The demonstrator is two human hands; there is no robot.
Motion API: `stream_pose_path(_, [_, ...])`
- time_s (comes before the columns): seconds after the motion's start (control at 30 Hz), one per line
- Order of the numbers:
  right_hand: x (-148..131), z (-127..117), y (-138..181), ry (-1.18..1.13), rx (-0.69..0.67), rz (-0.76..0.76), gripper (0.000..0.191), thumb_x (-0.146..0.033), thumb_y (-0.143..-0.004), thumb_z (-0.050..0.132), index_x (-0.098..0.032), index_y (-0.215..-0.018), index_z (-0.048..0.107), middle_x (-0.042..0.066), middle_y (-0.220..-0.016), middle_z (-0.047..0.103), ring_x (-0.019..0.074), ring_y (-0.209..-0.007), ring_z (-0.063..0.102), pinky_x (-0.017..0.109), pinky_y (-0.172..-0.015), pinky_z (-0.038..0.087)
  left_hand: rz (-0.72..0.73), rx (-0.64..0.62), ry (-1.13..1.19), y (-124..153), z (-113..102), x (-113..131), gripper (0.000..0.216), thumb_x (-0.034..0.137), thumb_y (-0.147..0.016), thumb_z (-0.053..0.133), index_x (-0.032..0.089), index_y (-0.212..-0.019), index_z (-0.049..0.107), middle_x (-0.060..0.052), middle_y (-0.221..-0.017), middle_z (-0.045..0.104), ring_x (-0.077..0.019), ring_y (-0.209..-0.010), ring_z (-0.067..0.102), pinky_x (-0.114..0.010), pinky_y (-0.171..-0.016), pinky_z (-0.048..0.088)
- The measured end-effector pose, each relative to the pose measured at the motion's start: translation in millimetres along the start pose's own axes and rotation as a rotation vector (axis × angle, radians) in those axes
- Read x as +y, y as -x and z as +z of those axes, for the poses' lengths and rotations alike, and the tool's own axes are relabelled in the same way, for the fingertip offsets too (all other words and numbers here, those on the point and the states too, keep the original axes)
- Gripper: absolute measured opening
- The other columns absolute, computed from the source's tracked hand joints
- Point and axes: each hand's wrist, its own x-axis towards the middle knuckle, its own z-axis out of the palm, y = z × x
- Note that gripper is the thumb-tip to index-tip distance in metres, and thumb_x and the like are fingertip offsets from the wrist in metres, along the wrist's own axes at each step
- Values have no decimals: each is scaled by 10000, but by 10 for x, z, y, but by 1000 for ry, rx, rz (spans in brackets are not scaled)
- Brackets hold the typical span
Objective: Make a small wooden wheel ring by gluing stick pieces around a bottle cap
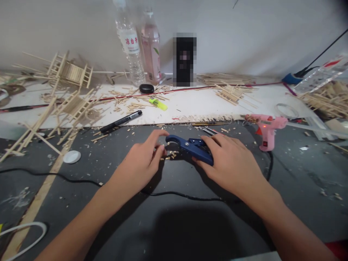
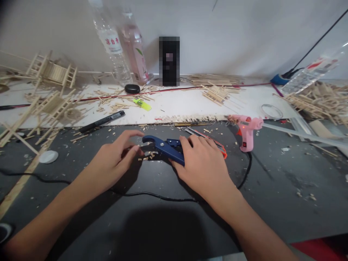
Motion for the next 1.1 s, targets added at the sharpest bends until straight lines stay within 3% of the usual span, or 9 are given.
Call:
stream_pose_path(0.13, [25, -20, -13, -147, 11, 67, 418, -491, -967, 607, -171, -1218, 700, 161, -1153, 739, 404, -1073, 688, 493, -909, 474, -68, 66, 153, 31, -32, 8, 277, 313, -1062, 453, 250, -1331, 477, 2, -921, 771, -165, -631, 594, -282, -669, 429])
stream_pose_path(0.23, [-37, -71, 3, -418, -2, 107, 326, -476, -971, 616, -221, -1153, 703, 90, -1084, 755, 317, -989, 703, 413, -822, 479, -1, 71, 421, 81, -38, 55, 210, 297, -1087, 417, 275, -1296, 418, 3, -947, 733, -143, -646, 560, -270, -652, 452])
stream_pose_path(0.33, [-114, -119, 29, -645, -52, 91, 238, -457, -984, 609, -240, -1018, 699, 32, -939, 733, 241, -852, 674, 355, -742, 458, 34, 100, 645, 136, -34, 137, 107, 276, -1093, 420, 291, -1192, 381, 19, -887, 685, -113, -567, 475, -241, -563, 423])
stream_pose_path(0.43, [-172, -129, 43, -751, -81, 60, 201, -423, -988, 609, -241, -1005, 691, 12, -925, 707, 215, -841, 651, 338, -744, 446, 30, 134, 734, 176, -35, 203, 97, 277, -1088, 467, 286, -1108, 373, 23, -838, 663, -99, -542, 429, -230, -517, 391])
stream_pose_path(0.6, [-261, -108, 50, -796, -96, 37, 148, -356, -958, 636, -240, -1030, 693, 5, -925, 693, 205, -832, 635, 327, -741, 430, 44, 159, 748, 211, -38, 215, 120, 257, -1086, 499, 286, -1058, 386, 29, -806, 657, -104, -560, 467, -221, -498, 378])
stream_pose_path(0.8, [-327, -98, 104, -723, -103, 45, 102, -336, -937, 644, -235, -927, 654, -6, -829, 664, 194, -720, 591, 320, -651, 385, 66, 217, 754, 251, 9, 208, 143, 225, -1084, 507, 303, -1054, 391, 47, -837, 632, -93, -582, 515, -203, -487, 369])
stream_pose_path(0.97, [-310, -35, 130, -689, -27, -26, 84, -303, -935, 632, -232, -979, 628, 7, -858, 663, 204, -747, 609, 320, -662, 394, 50, 250, 865, 249, 90, 269, 181, 164, -1083, 469, 298, -1017, 366, 92, -726, 477, -70, -502, 392, -174, -441, 301])
stream_pose_path(1.1, [-295, -10, 139, -672, -28, -22, 65, -286, -934, 606, -233, -897, 597, 0, -809, 636, 191, -694, 592, 320, -636, 380, 22, 234, 915, 226, 145, 282, 171, 183, -1090, 455, 296, -1017, 349, 107, -680, 398, -68, -487, 369, -160, -430, 289])
